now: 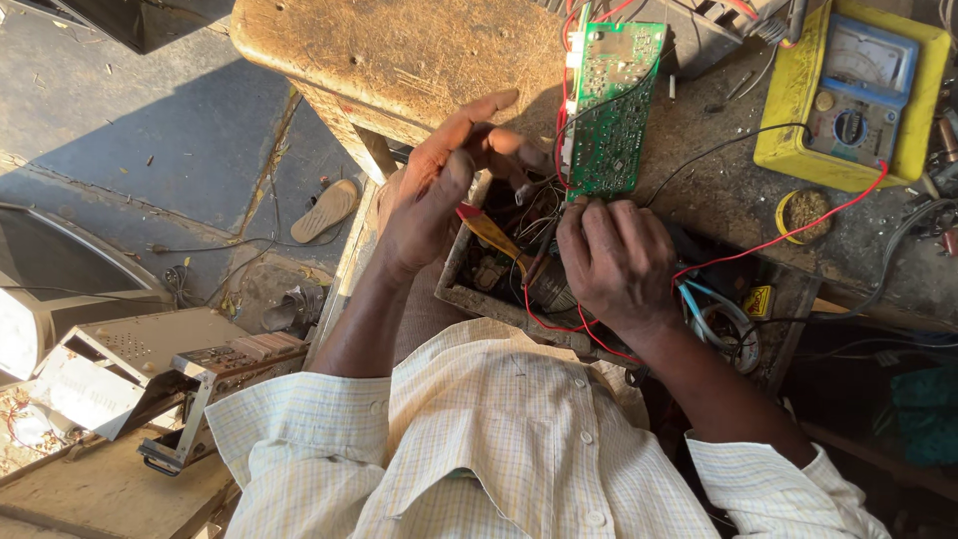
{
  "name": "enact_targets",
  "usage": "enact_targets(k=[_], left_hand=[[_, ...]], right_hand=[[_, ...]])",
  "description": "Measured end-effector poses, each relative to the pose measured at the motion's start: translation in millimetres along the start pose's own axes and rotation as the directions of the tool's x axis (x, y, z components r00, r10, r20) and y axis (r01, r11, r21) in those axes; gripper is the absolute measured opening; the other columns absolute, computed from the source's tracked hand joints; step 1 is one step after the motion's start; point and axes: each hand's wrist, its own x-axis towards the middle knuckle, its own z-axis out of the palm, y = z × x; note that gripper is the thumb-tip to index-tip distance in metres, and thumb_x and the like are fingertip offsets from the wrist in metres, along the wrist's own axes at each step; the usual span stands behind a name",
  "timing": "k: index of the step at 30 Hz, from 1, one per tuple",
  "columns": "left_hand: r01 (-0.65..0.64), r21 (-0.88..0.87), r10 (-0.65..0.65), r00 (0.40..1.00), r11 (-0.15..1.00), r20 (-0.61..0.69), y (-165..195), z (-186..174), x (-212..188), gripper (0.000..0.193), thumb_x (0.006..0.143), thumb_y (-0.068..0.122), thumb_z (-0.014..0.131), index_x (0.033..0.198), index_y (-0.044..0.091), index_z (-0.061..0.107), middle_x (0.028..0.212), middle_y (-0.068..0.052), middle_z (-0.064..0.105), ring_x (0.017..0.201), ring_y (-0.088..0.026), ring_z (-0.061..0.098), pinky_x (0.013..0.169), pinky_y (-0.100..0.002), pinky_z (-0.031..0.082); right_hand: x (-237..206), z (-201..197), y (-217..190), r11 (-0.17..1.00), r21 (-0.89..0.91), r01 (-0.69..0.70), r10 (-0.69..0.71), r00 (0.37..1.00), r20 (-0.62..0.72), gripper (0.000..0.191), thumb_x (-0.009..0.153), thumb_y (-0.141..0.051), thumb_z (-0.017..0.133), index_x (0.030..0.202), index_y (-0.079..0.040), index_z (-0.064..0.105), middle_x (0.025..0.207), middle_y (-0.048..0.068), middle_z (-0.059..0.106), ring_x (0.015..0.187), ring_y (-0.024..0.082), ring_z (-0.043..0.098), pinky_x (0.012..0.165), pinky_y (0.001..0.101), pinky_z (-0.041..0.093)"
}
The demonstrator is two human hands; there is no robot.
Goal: The person tests a green circuit board with multimeter probes, then uses a soldering iron to reflow or attach components. They flip the board, adjust wires, and continue soldering different points while seated at a cluttered workbench.
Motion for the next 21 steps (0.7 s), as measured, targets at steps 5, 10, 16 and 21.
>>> enact_targets(k=[5,10,16,21], left_hand=[[-0.235,0.863,0.346,0.935,0.447,0.075,-0.9,15.1,4.4,0.068,0.097,0.021,0.079,0.153,0.008,0.043,0.122,-0.01,0.067,0.103,-0.027,0.062,0.096,-0.039,0.051],[-0.32,0.87,0.319,0.926,0.374,0.204,-5.2,22.9,12.6,0.059,0.102,0.004,0.075,0.153,0.011,0.045,0.116,-0.009,0.064,0.104,-0.024,0.065,0.093,-0.034,0.054],[-0.268,0.759,0.299,0.949,0.593,0.101,-9.6,15.7,12.6,0.051,0.103,-0.002,0.067,0.15,0.01,0.05,0.137,-0.013,0.063,0.099,-0.02,0.071,0.085,-0.03,0.062],[-0.158,0.962,0.472,0.846,-0.224,0.249,-12.7,16.8,-0.1,0.053,0.091,0.012,0.076,0.14,0.012,0.056,0.134,-0.016,0.057,0.114,-0.033,0.063,0.099,-0.045,0.052]], right_hand=[[-0.2,9.4,-4.6,0.999,0.019,-0.036,0.035,0.999,0.041,0.013,0.097,-0.008,0.064,0.101,0.004,0.069,0.092,0.01,0.059,0.081,0.022,0.059,0.062,0.0354,0.05],[-2.7,9.9,-5.2,0.999,0.011,-0.033,0.034,0.998,-0.049,0.014,0.099,-0.005,0.068,0.109,0.005,0.069,0.098,0.01,0.06,0.084,0.022,0.061,0.064,0.0343,0.05],[-8.2,8.9,-8.1,0.997,0.026,-0.075,0.076,0.996,-0.049,0.017,0.099,-0.002,0.071,0.114,0.005,0.069,0.099,0.01,0.061,0.082,0.021,0.061,0.062,0.0343,0.049],[-13.5,10.9,-7.7,0.995,0.048,-0.083,0.087,0.994,-0.069,0.021,0.099,0.0,0.07,0.12,0.006,0.069,0.105,0.011,0.064,0.082,0.021,0.061,0.063,0.0345,0.05]])
